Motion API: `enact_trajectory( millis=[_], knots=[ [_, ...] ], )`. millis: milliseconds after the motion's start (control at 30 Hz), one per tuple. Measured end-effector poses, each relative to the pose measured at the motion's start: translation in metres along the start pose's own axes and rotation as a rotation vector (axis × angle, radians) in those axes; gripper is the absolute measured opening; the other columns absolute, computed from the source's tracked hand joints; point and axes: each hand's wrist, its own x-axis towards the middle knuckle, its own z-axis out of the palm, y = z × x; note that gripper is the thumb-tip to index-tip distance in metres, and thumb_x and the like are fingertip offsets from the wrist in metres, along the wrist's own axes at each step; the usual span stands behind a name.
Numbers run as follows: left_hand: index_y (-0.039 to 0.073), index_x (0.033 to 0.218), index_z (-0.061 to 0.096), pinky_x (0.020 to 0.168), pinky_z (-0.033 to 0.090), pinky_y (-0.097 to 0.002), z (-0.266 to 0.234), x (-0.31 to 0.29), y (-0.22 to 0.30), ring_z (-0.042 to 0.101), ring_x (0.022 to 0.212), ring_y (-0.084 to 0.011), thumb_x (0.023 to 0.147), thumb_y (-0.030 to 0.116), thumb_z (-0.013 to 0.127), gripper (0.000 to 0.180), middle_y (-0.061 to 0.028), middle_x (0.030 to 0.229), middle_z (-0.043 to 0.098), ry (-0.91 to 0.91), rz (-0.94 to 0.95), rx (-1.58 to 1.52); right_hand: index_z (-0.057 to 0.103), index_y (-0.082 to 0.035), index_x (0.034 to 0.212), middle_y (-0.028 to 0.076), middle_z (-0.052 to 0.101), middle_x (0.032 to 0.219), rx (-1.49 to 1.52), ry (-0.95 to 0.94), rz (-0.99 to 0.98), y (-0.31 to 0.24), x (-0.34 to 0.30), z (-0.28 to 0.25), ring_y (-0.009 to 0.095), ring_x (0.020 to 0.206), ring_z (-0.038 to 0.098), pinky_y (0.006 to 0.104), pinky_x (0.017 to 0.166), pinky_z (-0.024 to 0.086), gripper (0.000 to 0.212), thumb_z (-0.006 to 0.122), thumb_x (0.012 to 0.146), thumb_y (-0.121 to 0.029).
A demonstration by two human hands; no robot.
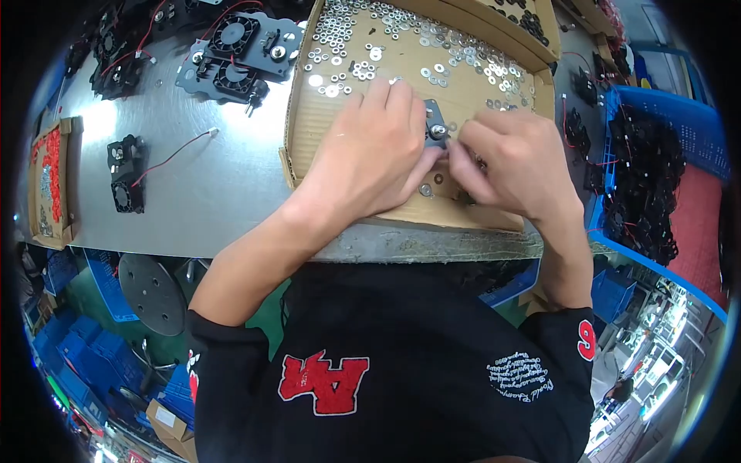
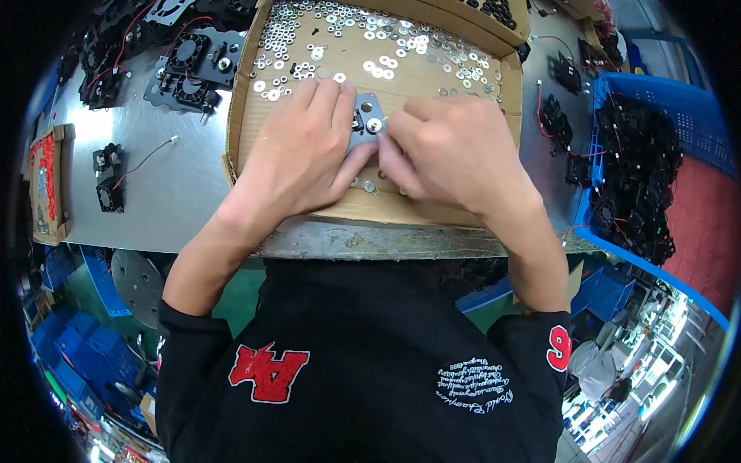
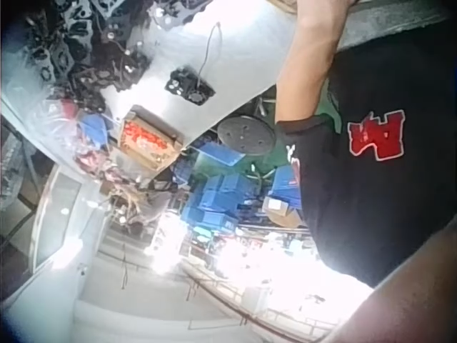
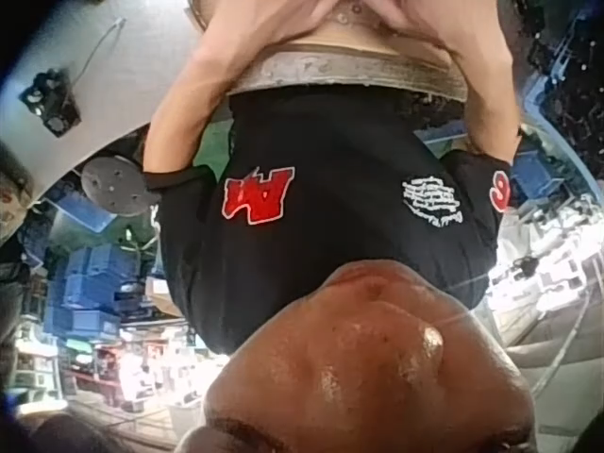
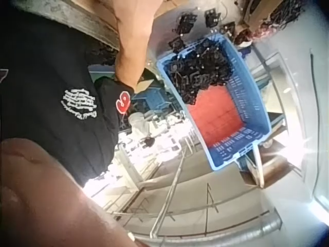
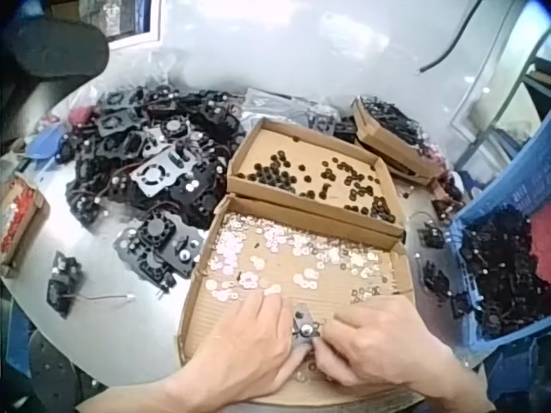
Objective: Assembling cooling fans onto plastic frames by hand at a factory workbench.
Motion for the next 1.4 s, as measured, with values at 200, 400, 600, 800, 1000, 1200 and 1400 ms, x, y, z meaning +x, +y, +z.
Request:
enact_trajectory(
  millis=[200, 400, 600, 800, 1000, 1200, 1400],
  knots=[
    [-0.008, 0.118, 0.057, 0.081, 0.051, -0.037, -0.009, 0.002, 0.003, 0.059, 0.094, -0.0316, 0.081, 0.034, 0.075, 0.059, -0.0171, 0.102, 0.058, -0.1, 0.015, 0.042, 0.067, 0.0, 0.112, 0.013, 0.068, 0.095, 0.333, 0.23, 0.354, -0.015, -0.04, 0.009, 0.021, 0.079, 0.068, 0.031, 0.072, 0.054, 0.025, 0.068, 0.088, -0.007],
    [0.0, 0.125, 0.057, 0.08, 0.052, -0.0384, -0.033, -0.003, 0.03, 0.064, 0.092, -0.0341, 0.078, 0.015, 0.081, 0.055, -0.0183, 0.103, 0.062, 0.318, -0.004, -0.414, 0.047, 0.003, 0.141, 0.013, 0.057, 0.133, 1.218, 0.532, 0.527, -0.052, -0.061, 0.036, 0.018, 0.11, 0.062, 0.0297, 0.093, 0.052, 0.05, 0.062, 0.094, -0.004],
    [-0.003, 0.128, 0.053, 0.088, 0.05, -0.0387, -0.034, -0.038, 0.078, 0.064, 0.099, -0.0336, 0.075, 0.0, 0.064, 0.054, -0.021, 0.115, 0.062, 0.239, -0.037, -0.612, 0.062, 0.006, 0.123, 0.009, 0.07, 0.107, 1.584, 0.649, 0.295, -0.085, -0.088, 0.032, 0.013, 0.099, 0.066, 0.027, 0.085, 0.053, 0.033, 0.066, 0.091, 0.001],
    [-0.005, 0.13, 0.051, 0.09, 0.049, -0.0366, -0.028, -0.068, 0.109, 0.063, 0.1, -0.0305, 0.077, 0.002, 0.062, 0.055, -0.0203, 0.114, 0.062, 0.191, -0.073, -0.638, 0.066, 0.006, 0.117, 0.008, 0.071, 0.1, 1.452, 0.707, 0.302, -0.106, -0.12, 0.039, 0.013, 0.09, 0.066, 0.0258, 0.082, 0.052, 0.028, 0.069, 0.089, 0.001],
    [-0.007, 0.127, 0.051, 0.084, 0.049, -0.0405, -0.016, -0.091, 0.135, 0.061, 0.092, -0.0376, 0.076, 0.003, 0.063, 0.053, -0.0233, 0.105, 0.058, 0.174, -0.077, -0.671, 0.072, 0.004, 0.107, 0.01, 0.071, 0.088, 1.004, 0.7, 0.251, -0.113, -0.152, 0.041, 0.017, 0.08, 0.066, 0.0276, 0.074, 0.051, 0.023, 0.072, 0.086, -0.004],
    [-0.007, 0.126, 0.051, 0.084, 0.05, -0.0421, -0.013, -0.097, 0.144, 0.06, 0.093, -0.0393, 0.077, 0.002, 0.062, 0.051, -0.0247, 0.105, 0.058, 0.123, -0.036, -0.657, 0.073, 0.004, 0.104, 0.013, 0.072, 0.086, 0.959, 0.772, 0.245, -0.117, -0.166, 0.045, 0.02, 0.076, 0.067, 0.03, 0.07, 0.051, 0.022, 0.072, 0.085, -0.007],
    [-0.007, 0.126, 0.05, 0.084, 0.05, -0.0441, -0.022, -0.093, 0.141, 0.059, 0.094, -0.0426, 0.078, 0.003, 0.062, 0.051, -0.0259, 0.105, 0.057, 0.088, -0.029, -0.536, 0.073, 0.004, 0.102, 0.014, 0.072, 0.086, 0.961, 0.769, 0.259, -0.114, -0.163, 0.05, 0.02, 0.075, 0.067, 0.0301, 0.07, 0.051, 0.021, 0.071, 0.085, -0.008]
  ],
)
